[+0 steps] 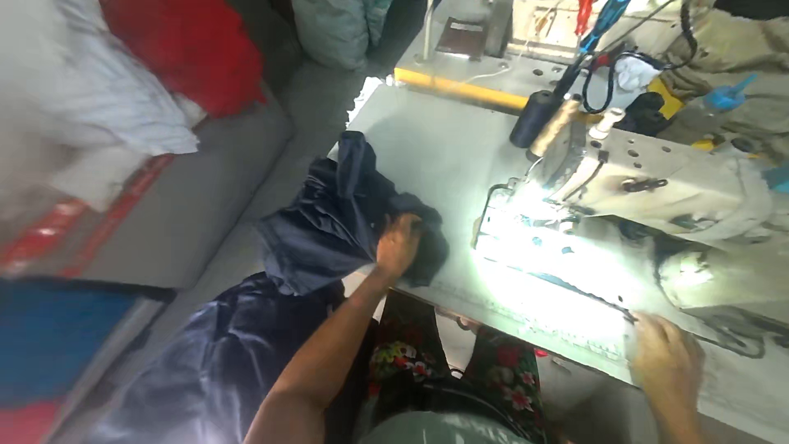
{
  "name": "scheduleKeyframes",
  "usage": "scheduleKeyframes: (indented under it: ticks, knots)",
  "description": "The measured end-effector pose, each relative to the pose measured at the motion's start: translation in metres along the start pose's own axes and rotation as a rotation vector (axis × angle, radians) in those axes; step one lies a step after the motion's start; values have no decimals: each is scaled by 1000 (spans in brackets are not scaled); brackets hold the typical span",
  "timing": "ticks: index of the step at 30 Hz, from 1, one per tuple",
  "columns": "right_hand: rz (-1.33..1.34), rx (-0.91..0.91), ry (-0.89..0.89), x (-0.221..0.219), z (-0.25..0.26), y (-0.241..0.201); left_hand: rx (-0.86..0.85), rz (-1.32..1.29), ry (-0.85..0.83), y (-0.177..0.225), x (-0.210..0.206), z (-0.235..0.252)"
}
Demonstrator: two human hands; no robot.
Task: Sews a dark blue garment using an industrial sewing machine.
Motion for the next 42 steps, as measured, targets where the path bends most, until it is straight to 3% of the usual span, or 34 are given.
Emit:
scheduleKeyframes:
  ticks: [3, 6, 11, 15, 22, 26, 28, 29, 32, 36, 39, 42]
  knots:
    - [58, -63, -131, -10, 15, -64, 33, -88, 17, 0, -1, -6]
    - [24, 149, -229, -23, 22, -159, 77, -104, -12, -2, -1, -3]
    - [10, 449, -128, -39, 22, -269, 9, -119, 49, 0, 0, -4]
    - [-87, 478, -93, -50, 21, -297, -10, -128, 47, 3, 0, -4]
    - [-195, 448, -221, -73, 24, -313, -5, -138, 5, 3, -2, -4]
    - [-66, 440, -236, -64, 23, -299, -56, -430, -49, 3, -1, 1]
    - [27, 419, -246, -51, 20, -273, -108, -654, -49, 3, 21, 7]
    - [45, 381, -270, -44, 18, -254, -174, -631, -37, 5, 41, 9]
    - [47, 277, -231, -20, 16, -182, -437, -85, -35, 11, 104, 12]
    - [20, 51, -189, -3, 26, -70, -440, 502, -403, -9, 97, 15]
    - [68, -6, -166, -6, 34, -11, -470, 679, -510, -23, 79, 24]
    - [134, -28, -136, -10, 32, 11, -431, 665, -500, -22, 81, 41]
Point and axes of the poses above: each hand's wrist, its own z-axis towards the middle knuckle, its own x-axis out of the back of the hand, y = z × x, the point moved 10 cm from there along z, towards the middle knuckle, and after that the axes turned 11 degrees about -x, right-handed, at the moved point
